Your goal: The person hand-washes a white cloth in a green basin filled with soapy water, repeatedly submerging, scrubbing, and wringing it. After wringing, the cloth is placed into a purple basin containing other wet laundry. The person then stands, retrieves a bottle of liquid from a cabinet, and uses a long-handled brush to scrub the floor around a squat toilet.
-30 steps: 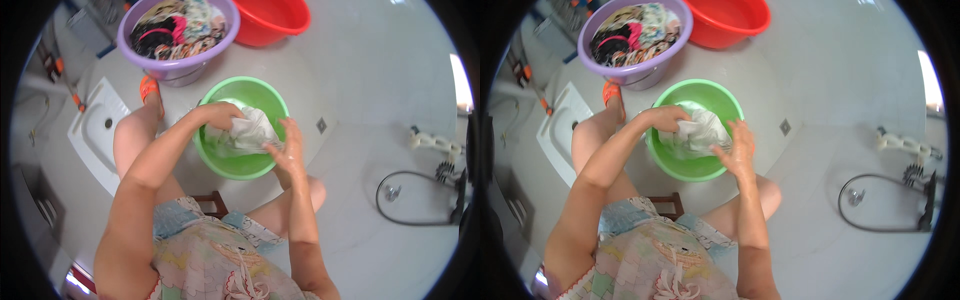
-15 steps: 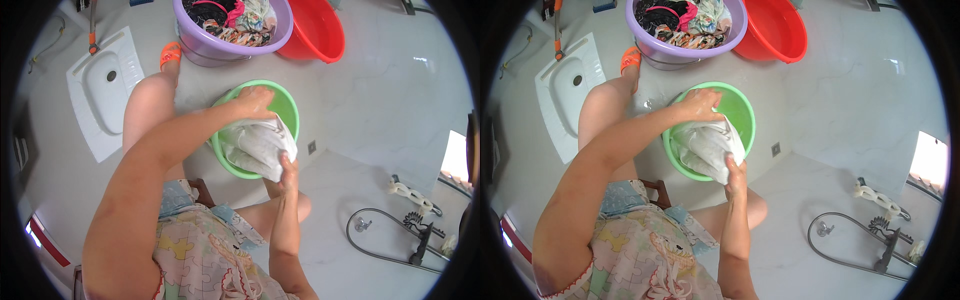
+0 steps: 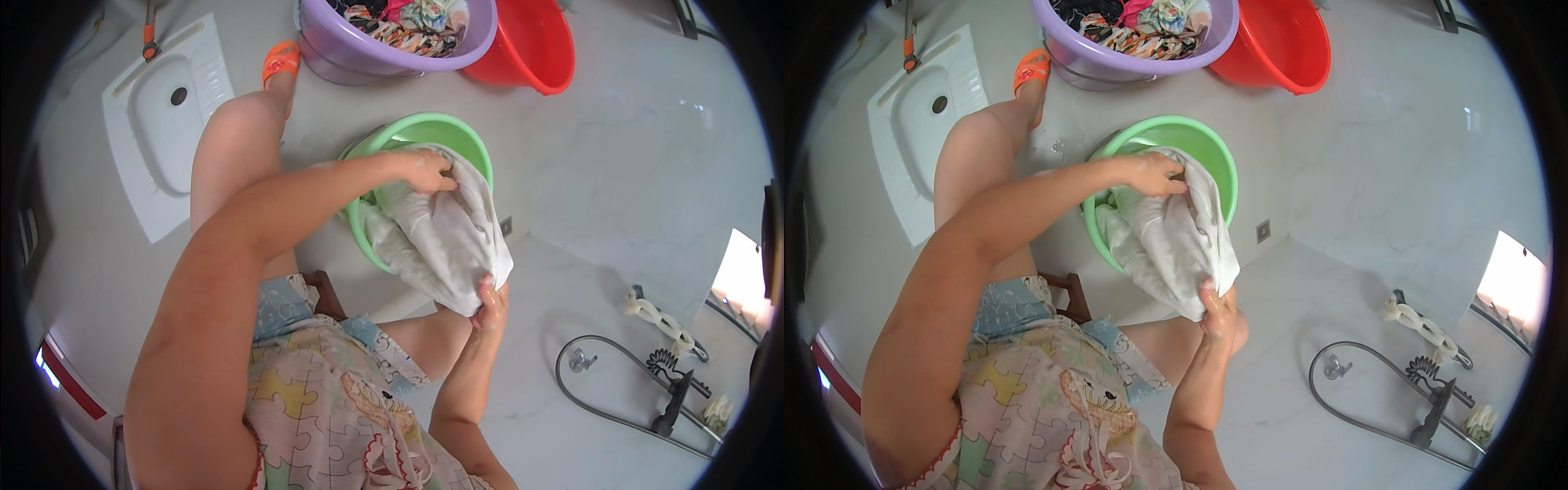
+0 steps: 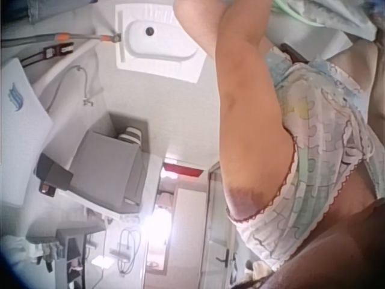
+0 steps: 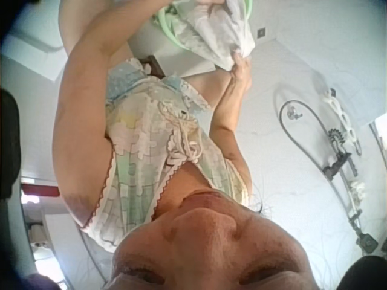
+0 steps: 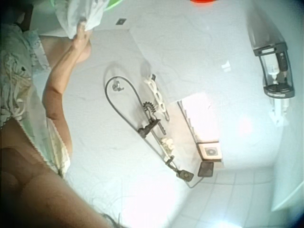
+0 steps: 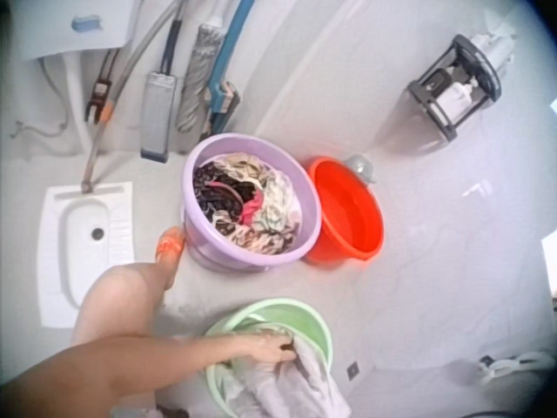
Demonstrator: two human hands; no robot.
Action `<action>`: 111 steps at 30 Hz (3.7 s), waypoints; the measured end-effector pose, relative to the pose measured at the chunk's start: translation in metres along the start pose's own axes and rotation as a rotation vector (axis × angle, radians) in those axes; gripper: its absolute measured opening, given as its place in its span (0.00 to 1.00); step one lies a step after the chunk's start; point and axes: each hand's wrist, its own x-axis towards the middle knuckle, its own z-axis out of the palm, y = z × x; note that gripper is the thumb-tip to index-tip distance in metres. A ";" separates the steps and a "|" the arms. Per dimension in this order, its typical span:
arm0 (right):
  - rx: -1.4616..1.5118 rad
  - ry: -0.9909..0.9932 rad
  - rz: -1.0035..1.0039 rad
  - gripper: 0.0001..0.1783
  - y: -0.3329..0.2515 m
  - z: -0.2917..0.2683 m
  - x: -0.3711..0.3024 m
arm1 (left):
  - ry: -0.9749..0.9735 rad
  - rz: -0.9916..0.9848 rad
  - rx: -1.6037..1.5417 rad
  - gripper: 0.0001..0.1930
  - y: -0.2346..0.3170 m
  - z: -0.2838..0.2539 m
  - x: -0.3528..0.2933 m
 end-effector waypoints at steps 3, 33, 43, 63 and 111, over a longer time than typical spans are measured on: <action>0.025 -0.013 0.004 0.38 0.003 -0.004 -0.004 | 0.176 0.041 -0.216 0.22 0.003 0.012 0.001; 0.415 0.132 0.079 0.29 0.017 -0.061 0.072 | -0.296 -0.126 -0.551 0.28 0.002 -0.047 -0.008; 0.170 -0.085 -0.069 0.28 0.008 -0.035 0.060 | -0.566 -0.113 -0.218 0.30 -0.015 -0.030 0.004; 0.068 0.250 -0.293 0.35 0.014 0.002 0.063 | 0.210 0.110 -0.027 0.23 0.009 -0.028 -0.011; -0.464 0.687 -0.224 0.22 0.063 0.088 0.181 | -0.283 0.049 -1.296 0.15 -0.046 0.068 0.060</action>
